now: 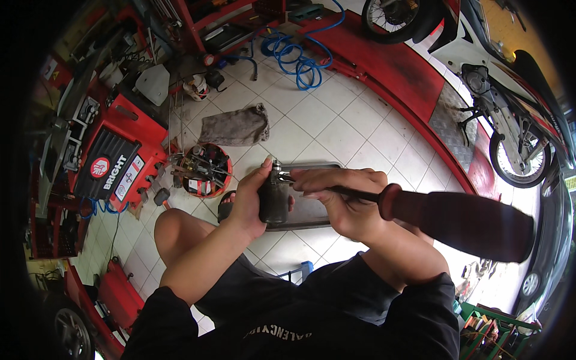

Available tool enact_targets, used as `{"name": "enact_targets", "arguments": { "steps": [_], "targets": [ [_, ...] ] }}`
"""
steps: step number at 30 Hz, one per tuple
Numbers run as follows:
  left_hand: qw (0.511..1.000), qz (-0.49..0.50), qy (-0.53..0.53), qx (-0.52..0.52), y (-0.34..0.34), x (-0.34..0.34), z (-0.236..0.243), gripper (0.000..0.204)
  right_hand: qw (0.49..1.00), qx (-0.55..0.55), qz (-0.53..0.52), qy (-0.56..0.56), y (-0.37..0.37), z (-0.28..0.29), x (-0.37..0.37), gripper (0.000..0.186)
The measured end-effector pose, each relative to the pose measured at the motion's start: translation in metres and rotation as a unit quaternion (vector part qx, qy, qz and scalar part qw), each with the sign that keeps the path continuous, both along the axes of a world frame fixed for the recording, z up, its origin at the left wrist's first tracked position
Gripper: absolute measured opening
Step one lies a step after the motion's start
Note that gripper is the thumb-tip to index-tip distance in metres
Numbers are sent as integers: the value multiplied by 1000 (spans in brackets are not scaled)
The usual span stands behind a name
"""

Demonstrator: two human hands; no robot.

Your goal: The person disassembles a cylindrical motorcycle part using a screwdriver, removing a small component and placing it in a metal tray. They then use a socket wrench to tighten a bolt on the part and later use a torque wrench to tighten a bolt on a motorcycle mirror.

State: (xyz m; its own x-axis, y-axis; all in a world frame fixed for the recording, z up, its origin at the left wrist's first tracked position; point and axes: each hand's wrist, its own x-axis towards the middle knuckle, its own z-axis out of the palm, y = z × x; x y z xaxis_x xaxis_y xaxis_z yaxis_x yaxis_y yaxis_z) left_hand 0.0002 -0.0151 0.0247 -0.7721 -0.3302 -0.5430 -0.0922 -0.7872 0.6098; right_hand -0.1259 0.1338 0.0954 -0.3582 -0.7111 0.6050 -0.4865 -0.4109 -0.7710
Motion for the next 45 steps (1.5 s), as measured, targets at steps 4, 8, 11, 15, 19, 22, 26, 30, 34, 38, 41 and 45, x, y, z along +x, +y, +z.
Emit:
{"name": "enact_targets", "arguments": {
  "steps": [4, 8, 11, 15, 19, 22, 26, 30, 34, 38, 41, 45],
  "targets": [
    [998, 39, 15, -38, 2, 0, 3, 37, 1000, -25, -14, -10, -4, -2, 5, 10],
    [993, 76, 26, -83, 3, -1, 5, 36, 997, -52, -32, -45, -2, -12, 7, 7],
    [992, 86, 28, -92, 3, 0, 4, 36, 993, -89, -23, -71, -6, -16, 10, 7],
    [989, 95, 35, -104, 4, 2, 4, 36, 987, -113, -29, -109, -8, -20, 14, 4],
    [987, 107, 35, -112, 6, 1, 0, 36, 987, -97, -53, -120, -5, -24, 15, 8],
    [990, 103, 33, -92, 8, 2, 3, 36, 984, -94, -64, -134, -7, -22, 14, 9],
    [994, 82, 33, -60, 9, 4, 5, 36, 983, -95, -50, -148, -5, -26, 11, 12],
    [994, 68, 45, -79, 6, 4, 4, 36, 989, -72, -38, -123, -4, -14, 12, 9],
    [997, 49, 29, -43, 5, 2, -1, 37, 993, -46, -19, -103, -3, -13, 4, 9],
    [1000, 23, -10, 9, 7, 0, 1, 39, 997, 1, -19, -70, 0, -10, -1, 9],
    [1000, 1, -10, 28, 6, -2, 0, 41, 998, 10, -27, -53, 0, -7, -3, 9],
    [999, -14, -7, 48, 5, -4, -6, 44, 999, 30, -27, -29, 3, -7, -5, 9]
  ]
}}
